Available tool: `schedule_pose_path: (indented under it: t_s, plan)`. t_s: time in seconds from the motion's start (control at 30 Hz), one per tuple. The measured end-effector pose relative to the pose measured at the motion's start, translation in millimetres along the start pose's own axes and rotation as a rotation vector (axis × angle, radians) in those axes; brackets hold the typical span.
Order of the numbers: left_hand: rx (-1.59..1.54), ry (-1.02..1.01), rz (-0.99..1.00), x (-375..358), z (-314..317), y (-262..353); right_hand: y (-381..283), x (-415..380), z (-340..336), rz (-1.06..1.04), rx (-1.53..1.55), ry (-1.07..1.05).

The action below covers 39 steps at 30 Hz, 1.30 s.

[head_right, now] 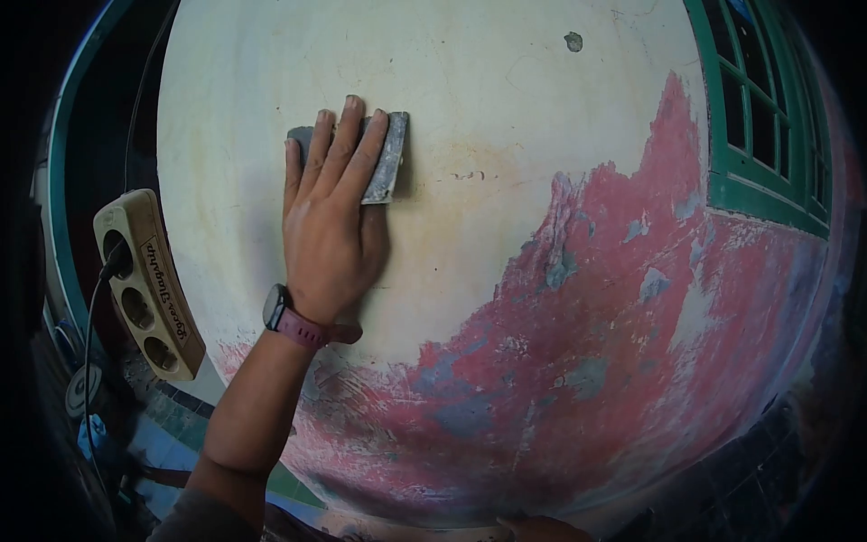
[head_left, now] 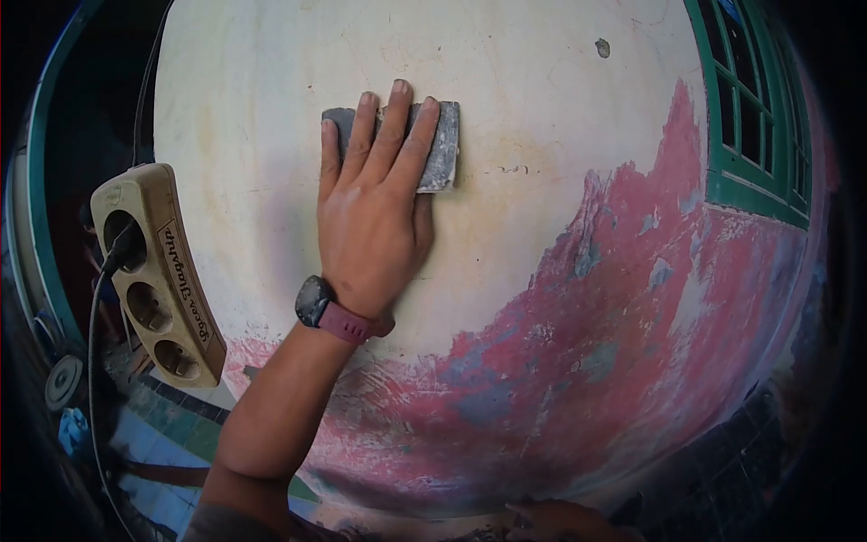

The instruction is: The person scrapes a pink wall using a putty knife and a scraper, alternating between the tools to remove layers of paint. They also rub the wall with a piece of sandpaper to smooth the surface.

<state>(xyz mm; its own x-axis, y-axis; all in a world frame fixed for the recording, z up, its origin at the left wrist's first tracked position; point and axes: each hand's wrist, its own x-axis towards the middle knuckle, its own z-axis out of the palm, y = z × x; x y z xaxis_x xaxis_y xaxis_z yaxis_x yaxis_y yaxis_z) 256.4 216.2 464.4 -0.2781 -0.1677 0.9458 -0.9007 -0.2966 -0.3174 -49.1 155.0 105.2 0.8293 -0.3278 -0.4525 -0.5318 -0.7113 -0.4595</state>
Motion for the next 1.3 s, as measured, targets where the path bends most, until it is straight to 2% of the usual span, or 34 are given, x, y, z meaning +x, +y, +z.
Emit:
schedule_pose_path:
  t_s: [0.03, 0.07, 0.13, 0.17, 0.23, 0.33, 0.37, 0.43, 0.53, 0.6, 0.63, 0.67, 0.7, 0.8, 0.83, 0.93, 1.07, 1.1, 1.2, 1.23, 1.3]
  plan:
    - [0.015, 0.056, -0.037, 1.7, 2.3, -1.5, 4.8, 3.5, 1.0, 0.038, -0.034, -0.035]
    - [-0.057, -0.036, -0.020, -5.9, -3.5, 12.5, 11.9, 7.1, 3.5, 0.038, -0.056, -0.035]
    - [-0.176, -0.316, 0.186, -46.5, -2.1, 40.6, 23.2, 13.7, 9.4, 0.039, -0.099, -0.036]
    - [-0.315, -0.357, 0.296, -79.8, 6.7, 51.9, 21.1, 14.9, 8.9, 0.027, -0.095, -0.045]
    - [-0.352, -0.430, 0.502, -122.7, 5.8, 61.4, 15.5, 13.0, 7.1, 0.009, -0.081, -0.067]
    - [-0.114, -0.360, 0.571, -101.7, 16.3, 35.3, 15.9, 6.3, -0.9, 0.005, -0.063, -0.080]
    - [-0.275, -0.393, 0.388, -74.0, -1.5, 24.4, 24.8, 7.6, 5.0, -0.028, -0.072, -0.038]
    - [-0.094, -0.235, 0.197, -32.3, -9.4, 6.8, 45.3, 14.4, 24.6, -0.108, -0.083, 0.040]
    - [-0.015, 0.007, -0.004, -9.7, -3.6, -0.3, 33.1, 2.8, 8.6, 0.018, -0.017, -0.080]
    - [-0.072, -0.156, 0.055, -23.8, -1.4, 29.6, 24.1, -1.0, -2.8, 0.092, -0.042, -0.112]
    - [-0.173, -0.258, 0.185, -44.9, 3.1, 43.7, 22.5, -2.6, -5.6, 0.132, -0.057, -0.131]
    - [-0.313, -0.236, 0.303, -74.2, 15.9, 55.3, 26.6, -1.6, -4.0, 0.112, -0.048, -0.119]
    - [-0.323, -0.236, 0.386, -92.3, 13.8, 60.3, 34.3, 1.2, -0.8, 0.090, -0.039, -0.106]
    - [-0.511, -0.259, 0.221, -100.1, -8.2, 50.8, 27.3, -9.2, -11.4, 0.026, 0.101, -0.061]
    - [-0.656, -0.265, 0.067, -99.6, -23.4, 47.1, 22.5, -13.0, -15.9, 0.003, 0.168, -0.047]
    - [-0.534, 0.096, -0.112, -105.4, -41.1, 28.6, 27.6, -13.4, -21.0, 0.075, 0.093, -0.065]
    - [-0.143, 0.320, -0.295, -118.5, -57.9, -24.2, 42.5, -5.9, -12.2, 0.055, 0.003, -0.034]
    - [-0.169, 0.305, -0.309, -118.4, -61.9, -31.2, 34.6, -10.5, -15.5, 0.040, 0.019, -0.024]
    - [-0.021, -0.005, -0.368, -107.1, -42.5, -53.1, 49.8, 3.6, 2.4, -0.047, -0.048, 0.026]
    - [0.018, 0.036, -0.371, -107.1, -25.1, -50.5, 56.5, 8.8, 7.8, -0.083, -0.092, 0.047]
    - [0.031, 0.068, -0.407, -101.8, -16.9, -34.9, 34.6, 10.0, 1.5, -0.019, -0.002, 0.003]
